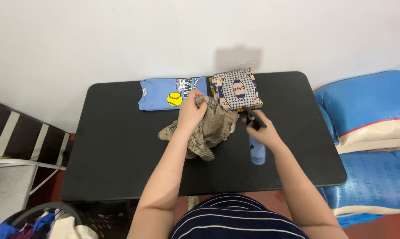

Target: The person takes a patterned shirt and a black shirt from a laundry basket, sprays them with a liquid from a spray bottle, and folds them on a black table. The folded clothes are placed in a neat pile.

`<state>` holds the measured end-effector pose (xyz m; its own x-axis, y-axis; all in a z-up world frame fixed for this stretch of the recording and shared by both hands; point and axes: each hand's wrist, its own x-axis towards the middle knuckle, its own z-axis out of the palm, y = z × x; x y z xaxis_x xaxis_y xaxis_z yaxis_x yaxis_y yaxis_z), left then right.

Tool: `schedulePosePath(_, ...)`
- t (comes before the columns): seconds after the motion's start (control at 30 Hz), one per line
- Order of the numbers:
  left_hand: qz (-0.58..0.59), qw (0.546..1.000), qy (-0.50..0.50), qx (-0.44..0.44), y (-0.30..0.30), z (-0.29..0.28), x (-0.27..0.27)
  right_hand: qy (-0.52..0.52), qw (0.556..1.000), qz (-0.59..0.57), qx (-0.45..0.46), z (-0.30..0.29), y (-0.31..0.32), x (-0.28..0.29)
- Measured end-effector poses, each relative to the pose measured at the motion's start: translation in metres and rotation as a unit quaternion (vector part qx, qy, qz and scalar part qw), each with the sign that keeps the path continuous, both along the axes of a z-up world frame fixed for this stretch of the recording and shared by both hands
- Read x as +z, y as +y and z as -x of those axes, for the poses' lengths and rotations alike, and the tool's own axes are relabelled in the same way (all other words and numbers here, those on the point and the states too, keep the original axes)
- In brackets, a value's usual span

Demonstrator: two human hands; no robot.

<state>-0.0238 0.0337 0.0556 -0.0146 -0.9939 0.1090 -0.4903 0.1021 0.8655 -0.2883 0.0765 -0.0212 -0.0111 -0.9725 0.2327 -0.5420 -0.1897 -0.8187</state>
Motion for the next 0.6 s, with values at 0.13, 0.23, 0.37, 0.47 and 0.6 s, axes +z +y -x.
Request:
schedulePosePath(0.13,-0.001,1.0,-0.002,0.005,-0.001,0.005,-0.007,-0.018,0.994,-0.063,-0.083,0.039,-0.009,-0.024)
schedulePosePath(0.23,-0.006,1.0,-0.015,0.008,0.002,0.011,-0.005,-0.111,0.989,-0.052,-0.084,0.073,-0.027,-0.067)
schedulePosePath(0.37,-0.005,1.0,-0.007,0.023,0.002,0.012,-0.008,-0.114,0.989,-0.024,-0.091,0.084,-0.029,-0.091)
schedulePosePath(0.47,-0.002,0.999,-0.004,0.036,0.003,0.012,-0.009,-0.099,0.987,-0.057,-0.11,0.078,-0.021,-0.086)
schedulePosePath(0.6,0.003,0.998,-0.026,0.056,-0.001,0.018,-0.013,-0.094,0.985,-0.062,-0.13,0.086,-0.015,-0.087)
